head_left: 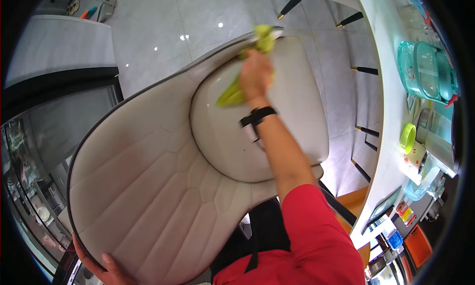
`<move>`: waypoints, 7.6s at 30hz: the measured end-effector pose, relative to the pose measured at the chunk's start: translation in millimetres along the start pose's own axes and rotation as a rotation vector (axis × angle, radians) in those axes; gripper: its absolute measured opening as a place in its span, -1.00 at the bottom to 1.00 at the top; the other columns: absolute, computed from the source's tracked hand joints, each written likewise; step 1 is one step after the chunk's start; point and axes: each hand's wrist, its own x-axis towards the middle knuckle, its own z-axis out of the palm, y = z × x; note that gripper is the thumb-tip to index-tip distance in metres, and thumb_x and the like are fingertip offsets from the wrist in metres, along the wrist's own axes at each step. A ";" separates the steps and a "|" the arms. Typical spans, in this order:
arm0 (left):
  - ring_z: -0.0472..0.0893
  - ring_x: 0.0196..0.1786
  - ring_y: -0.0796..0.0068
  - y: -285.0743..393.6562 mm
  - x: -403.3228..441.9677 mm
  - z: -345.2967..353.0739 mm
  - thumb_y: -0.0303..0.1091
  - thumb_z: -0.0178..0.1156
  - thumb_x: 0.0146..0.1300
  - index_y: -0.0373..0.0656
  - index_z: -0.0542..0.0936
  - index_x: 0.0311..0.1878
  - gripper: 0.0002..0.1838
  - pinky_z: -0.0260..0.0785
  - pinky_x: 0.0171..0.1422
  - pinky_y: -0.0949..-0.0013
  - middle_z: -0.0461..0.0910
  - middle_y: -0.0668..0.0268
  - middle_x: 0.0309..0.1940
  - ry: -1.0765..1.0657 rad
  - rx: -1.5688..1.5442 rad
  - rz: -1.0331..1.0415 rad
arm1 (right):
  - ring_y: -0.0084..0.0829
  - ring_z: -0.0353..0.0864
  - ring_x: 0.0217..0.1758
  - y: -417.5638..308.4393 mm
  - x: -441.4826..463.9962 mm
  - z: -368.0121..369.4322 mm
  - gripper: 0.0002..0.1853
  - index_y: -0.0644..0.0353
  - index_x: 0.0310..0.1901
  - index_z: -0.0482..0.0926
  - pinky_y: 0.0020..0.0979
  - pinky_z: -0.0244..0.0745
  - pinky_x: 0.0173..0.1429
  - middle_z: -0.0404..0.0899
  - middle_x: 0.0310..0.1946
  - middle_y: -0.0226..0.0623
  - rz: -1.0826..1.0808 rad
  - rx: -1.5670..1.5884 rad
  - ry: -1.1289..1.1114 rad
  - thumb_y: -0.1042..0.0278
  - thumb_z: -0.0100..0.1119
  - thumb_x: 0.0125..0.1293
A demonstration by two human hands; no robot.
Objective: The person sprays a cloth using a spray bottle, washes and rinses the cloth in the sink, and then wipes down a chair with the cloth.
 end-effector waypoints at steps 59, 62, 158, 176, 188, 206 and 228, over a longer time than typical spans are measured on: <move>0.19 0.47 0.22 -12.2 1.6 3.5 -0.07 -0.01 0.43 -0.12 0.11 0.52 -0.32 0.00 0.52 0.13 0.11 0.16 0.48 0.093 0.146 0.066 | -0.05 0.53 0.15 15.6 -85.7 -237.0 -0.53 0.14 0.21 0.47 -0.23 0.43 0.25 0.55 0.08 -0.06 0.220 0.250 0.113 0.50 0.14 0.23; 0.18 0.48 0.21 -14.0 1.7 -2.9 -0.07 -0.02 0.43 -0.12 0.11 0.52 -0.33 -0.01 0.52 0.13 0.10 0.16 0.49 0.060 0.184 0.088 | -0.06 0.54 0.10 -18.4 -60.1 -178.8 -0.53 0.13 0.19 0.48 -0.22 0.46 0.20 0.57 0.02 -0.11 0.012 0.242 0.084 0.50 0.16 0.19; 0.21 0.45 0.25 -1.2 -2.7 12.5 -0.14 0.01 0.43 -0.15 0.07 0.52 -0.31 -0.01 0.53 0.20 0.15 0.12 0.44 0.087 -0.088 0.006 | -0.25 0.72 -0.31 -41.3 -229.9 -83.4 -0.85 0.17 -0.29 0.73 -0.31 0.57 -0.27 0.70 -0.39 -0.23 -0.577 -0.221 -1.425 0.41 0.21 0.12; 0.20 0.47 0.19 -19.0 2.2 2.0 -0.08 -0.06 0.46 -0.07 0.09 0.53 -0.35 0.04 0.51 0.14 0.10 0.15 0.49 0.081 -0.054 -0.029 | -0.30 0.64 0.01 131.5 -143.1 -328.7 -0.60 0.26 0.18 0.50 -0.34 0.51 0.15 0.62 0.02 -0.11 0.240 -0.267 -0.405 0.41 0.11 0.30; 0.16 0.50 0.21 -13.7 7.6 -1.8 -0.02 -0.09 0.46 -0.12 0.16 0.51 -0.35 -0.06 0.54 0.14 0.15 0.16 0.49 0.071 0.222 0.098 | 0.01 0.60 0.05 248.7 -129.9 -296.8 -0.49 0.30 0.15 0.50 -0.14 0.44 0.23 0.62 -0.08 0.10 0.646 -0.318 0.030 0.00 -0.11 0.47; 0.14 0.50 0.20 -20.2 2.0 -4.8 0.03 0.01 0.42 -0.06 0.06 0.54 -0.27 -0.03 0.53 0.12 0.07 0.16 0.50 0.049 -0.012 -0.011 | -0.01 0.56 -0.15 -13.9 -174.9 -73.7 -0.79 0.18 -0.14 0.58 -0.07 0.46 -0.07 0.57 -0.21 -0.08 -0.484 0.242 -0.673 0.45 0.12 0.18; 0.19 0.42 0.01 7.7 3.3 -1.1 -0.01 0.18 0.35 -0.39 0.05 0.47 -0.14 0.05 0.46 -0.03 0.10 -0.13 0.43 0.020 0.188 0.018 | -0.01 0.34 0.32 -156.3 -99.2 28.5 -0.63 0.21 0.24 0.48 -0.20 0.16 0.44 0.45 0.26 -0.09 0.091 0.569 0.002 0.43 -0.01 0.43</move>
